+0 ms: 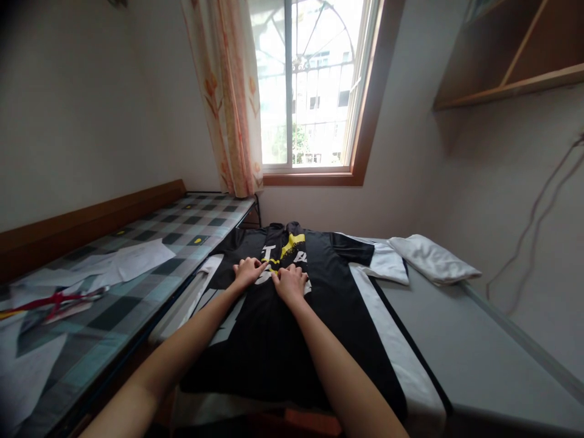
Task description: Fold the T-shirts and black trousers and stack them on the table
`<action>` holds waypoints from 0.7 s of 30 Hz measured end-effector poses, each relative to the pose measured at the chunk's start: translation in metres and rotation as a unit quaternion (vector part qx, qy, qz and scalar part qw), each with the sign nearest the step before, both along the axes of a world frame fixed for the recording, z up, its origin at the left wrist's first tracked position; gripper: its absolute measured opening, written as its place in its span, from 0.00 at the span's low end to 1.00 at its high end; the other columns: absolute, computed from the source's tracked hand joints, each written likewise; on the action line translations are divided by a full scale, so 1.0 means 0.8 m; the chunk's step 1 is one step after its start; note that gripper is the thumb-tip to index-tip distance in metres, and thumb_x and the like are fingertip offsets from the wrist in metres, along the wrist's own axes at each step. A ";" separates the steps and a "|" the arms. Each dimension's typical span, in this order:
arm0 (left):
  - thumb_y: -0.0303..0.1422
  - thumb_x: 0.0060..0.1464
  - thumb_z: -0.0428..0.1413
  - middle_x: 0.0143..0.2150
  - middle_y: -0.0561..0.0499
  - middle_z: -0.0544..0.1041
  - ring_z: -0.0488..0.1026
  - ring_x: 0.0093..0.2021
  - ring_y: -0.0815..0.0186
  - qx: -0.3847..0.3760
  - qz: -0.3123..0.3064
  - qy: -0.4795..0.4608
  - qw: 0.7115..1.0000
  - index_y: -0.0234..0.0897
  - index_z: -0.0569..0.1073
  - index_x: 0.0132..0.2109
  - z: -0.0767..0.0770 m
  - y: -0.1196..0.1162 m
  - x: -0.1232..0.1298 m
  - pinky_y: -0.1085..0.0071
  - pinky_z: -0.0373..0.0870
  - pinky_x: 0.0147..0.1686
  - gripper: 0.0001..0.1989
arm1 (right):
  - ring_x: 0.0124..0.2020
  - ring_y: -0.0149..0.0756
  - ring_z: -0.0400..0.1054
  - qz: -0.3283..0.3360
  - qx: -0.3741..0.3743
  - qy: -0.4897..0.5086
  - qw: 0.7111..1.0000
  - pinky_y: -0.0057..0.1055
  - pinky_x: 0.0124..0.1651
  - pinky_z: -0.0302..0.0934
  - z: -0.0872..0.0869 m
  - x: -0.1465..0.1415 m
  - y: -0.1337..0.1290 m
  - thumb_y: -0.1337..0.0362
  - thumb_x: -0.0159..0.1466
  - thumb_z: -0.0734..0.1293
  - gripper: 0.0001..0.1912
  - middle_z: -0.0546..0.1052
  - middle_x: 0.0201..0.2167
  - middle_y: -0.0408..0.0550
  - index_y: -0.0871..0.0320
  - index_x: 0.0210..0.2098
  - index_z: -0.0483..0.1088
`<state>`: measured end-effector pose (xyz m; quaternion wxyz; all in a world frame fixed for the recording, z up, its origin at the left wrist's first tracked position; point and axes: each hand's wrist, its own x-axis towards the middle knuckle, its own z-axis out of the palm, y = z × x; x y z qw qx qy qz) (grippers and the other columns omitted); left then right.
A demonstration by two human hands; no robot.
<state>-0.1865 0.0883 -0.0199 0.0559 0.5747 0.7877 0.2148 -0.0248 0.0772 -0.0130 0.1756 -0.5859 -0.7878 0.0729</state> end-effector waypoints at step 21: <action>0.38 0.63 0.47 0.42 0.42 0.80 0.76 0.45 0.57 0.047 -0.019 -0.106 0.993 0.37 0.75 0.40 0.010 -0.010 -0.011 0.68 0.65 0.41 0.14 | 0.50 0.47 0.57 0.005 0.017 0.023 1.000 0.42 0.50 0.49 -0.005 0.003 -0.003 0.50 0.67 0.59 0.19 0.69 0.48 0.55 0.55 0.38 0.77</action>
